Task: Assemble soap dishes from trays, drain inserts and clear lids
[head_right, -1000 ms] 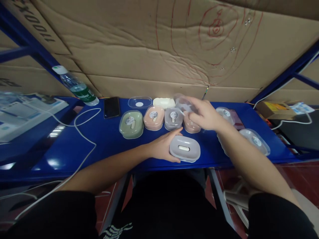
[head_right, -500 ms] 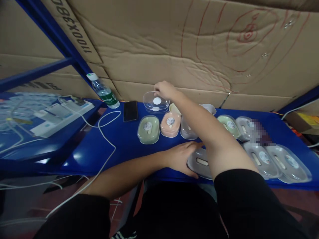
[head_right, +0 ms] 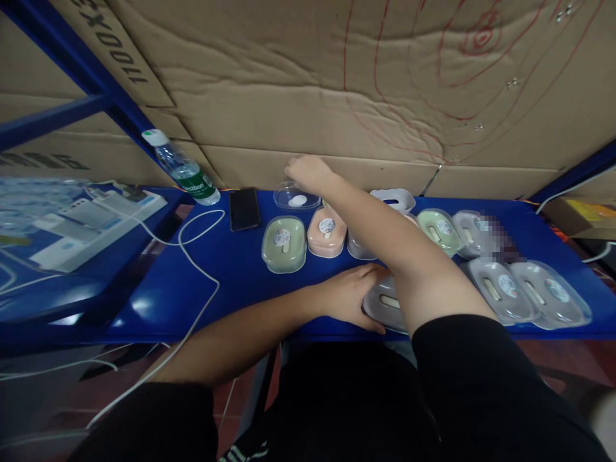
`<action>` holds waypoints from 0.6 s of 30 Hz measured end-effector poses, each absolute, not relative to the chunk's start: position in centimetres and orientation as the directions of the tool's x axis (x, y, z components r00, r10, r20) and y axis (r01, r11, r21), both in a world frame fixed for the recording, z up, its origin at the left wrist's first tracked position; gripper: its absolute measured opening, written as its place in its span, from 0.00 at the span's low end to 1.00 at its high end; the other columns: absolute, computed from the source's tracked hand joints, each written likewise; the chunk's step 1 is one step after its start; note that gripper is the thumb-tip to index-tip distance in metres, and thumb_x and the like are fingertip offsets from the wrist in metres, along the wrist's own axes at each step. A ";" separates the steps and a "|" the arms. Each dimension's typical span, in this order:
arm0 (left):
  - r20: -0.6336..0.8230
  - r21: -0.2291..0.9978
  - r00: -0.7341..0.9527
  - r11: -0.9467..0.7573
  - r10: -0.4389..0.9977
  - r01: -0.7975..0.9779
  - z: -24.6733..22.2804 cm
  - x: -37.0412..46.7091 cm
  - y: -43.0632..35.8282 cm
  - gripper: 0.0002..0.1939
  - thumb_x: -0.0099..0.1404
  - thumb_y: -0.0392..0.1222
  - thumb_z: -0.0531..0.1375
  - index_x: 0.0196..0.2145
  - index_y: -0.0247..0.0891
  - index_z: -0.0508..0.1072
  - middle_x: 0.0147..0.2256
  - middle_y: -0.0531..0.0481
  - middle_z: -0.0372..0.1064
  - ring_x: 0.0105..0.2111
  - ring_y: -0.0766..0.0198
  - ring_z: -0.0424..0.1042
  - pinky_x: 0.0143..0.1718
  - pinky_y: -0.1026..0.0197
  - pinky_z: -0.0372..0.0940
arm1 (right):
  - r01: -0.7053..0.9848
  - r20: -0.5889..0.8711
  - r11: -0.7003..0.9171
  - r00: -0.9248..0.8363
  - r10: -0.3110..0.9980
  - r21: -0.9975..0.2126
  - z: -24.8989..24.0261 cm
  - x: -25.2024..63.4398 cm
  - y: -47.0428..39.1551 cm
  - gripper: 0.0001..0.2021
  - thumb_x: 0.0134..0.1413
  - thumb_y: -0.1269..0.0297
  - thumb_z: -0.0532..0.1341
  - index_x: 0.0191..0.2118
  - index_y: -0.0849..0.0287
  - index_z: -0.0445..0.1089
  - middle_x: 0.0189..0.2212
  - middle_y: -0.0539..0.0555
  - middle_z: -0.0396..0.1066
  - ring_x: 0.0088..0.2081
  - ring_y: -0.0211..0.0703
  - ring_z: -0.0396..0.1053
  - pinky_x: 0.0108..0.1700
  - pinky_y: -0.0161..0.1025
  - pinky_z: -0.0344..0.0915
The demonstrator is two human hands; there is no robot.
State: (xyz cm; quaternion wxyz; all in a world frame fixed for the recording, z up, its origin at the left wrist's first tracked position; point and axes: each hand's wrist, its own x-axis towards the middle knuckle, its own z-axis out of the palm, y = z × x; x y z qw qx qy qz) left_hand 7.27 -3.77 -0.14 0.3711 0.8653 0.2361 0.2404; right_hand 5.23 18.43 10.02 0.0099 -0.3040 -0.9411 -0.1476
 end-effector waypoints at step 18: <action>0.525 0.734 0.389 -0.634 0.757 0.242 2.4 4.3 -3.3 0.54 0.53 0.60 0.80 0.71 0.40 0.67 0.67 0.33 0.71 0.67 0.34 0.73 0.71 0.33 0.66 | 0.329 0.505 0.767 -0.599 0.621 -0.551 17.2 26.3 4.4 0.31 0.59 0.35 0.71 0.61 0.48 0.79 0.54 0.55 0.83 0.55 0.57 0.81 0.62 0.57 0.76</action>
